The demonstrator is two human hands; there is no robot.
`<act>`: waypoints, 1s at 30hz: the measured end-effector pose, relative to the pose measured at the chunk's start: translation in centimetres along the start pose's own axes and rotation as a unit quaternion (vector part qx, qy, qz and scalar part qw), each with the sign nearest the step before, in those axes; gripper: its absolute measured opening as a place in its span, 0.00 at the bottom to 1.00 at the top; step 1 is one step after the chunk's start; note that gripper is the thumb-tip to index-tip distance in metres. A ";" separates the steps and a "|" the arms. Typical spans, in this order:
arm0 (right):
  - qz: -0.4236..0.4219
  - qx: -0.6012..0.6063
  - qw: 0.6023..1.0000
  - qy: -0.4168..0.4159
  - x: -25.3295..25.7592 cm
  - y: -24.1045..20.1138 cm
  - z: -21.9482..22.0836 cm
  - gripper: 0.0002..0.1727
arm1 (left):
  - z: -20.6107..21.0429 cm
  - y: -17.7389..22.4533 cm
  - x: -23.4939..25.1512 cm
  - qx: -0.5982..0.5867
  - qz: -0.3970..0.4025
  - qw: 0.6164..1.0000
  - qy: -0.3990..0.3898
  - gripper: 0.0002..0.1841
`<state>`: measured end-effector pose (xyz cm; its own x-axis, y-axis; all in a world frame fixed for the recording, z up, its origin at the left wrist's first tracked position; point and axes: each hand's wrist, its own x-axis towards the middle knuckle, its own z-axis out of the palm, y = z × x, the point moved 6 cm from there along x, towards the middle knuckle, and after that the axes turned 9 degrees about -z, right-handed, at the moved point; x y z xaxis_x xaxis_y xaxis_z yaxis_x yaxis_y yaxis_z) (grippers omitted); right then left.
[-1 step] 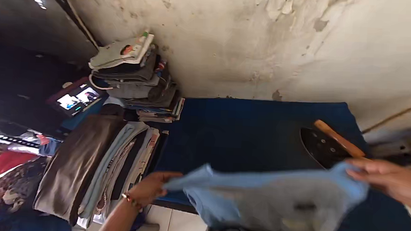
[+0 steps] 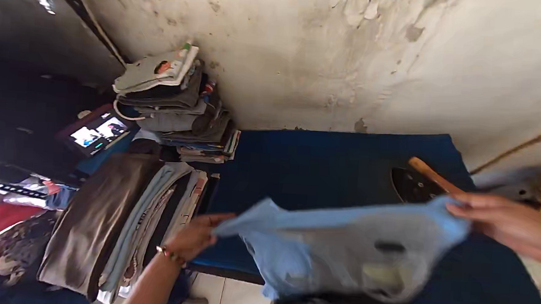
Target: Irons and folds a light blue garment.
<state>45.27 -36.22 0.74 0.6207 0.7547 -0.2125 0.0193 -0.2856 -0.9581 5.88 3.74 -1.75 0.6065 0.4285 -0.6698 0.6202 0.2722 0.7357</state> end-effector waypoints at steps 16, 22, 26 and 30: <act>-0.104 -0.144 0.965 0.191 7.0 3.0 1.3 0.09 | 1.4 3.0 7.0 -0.095 0.231 0.964 0.088 0.40; 0.161 -0.367 0.907 -0.128 2.3 15.9 6.5 0.16 | 4.4 -10.6 9.3 0.195 -0.051 0.973 0.109 0.37; 0.065 -0.434 0.892 -0.107 6.5 12.8 12.9 0.22 | 7.3 -5.6 13.2 0.398 0.046 0.890 0.218 0.22; -0.080 -0.469 0.874 -0.099 17.1 9.2 20.1 0.22 | 15.9 0.9 21.7 0.455 0.195 0.861 0.118 0.21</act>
<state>40.36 -14.07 -15.62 0.4052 0.8904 -0.2073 0.7851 -0.4551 -0.4202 27.54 -0.40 -17.19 0.8056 0.5270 -0.2708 0.5902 -0.6735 0.4450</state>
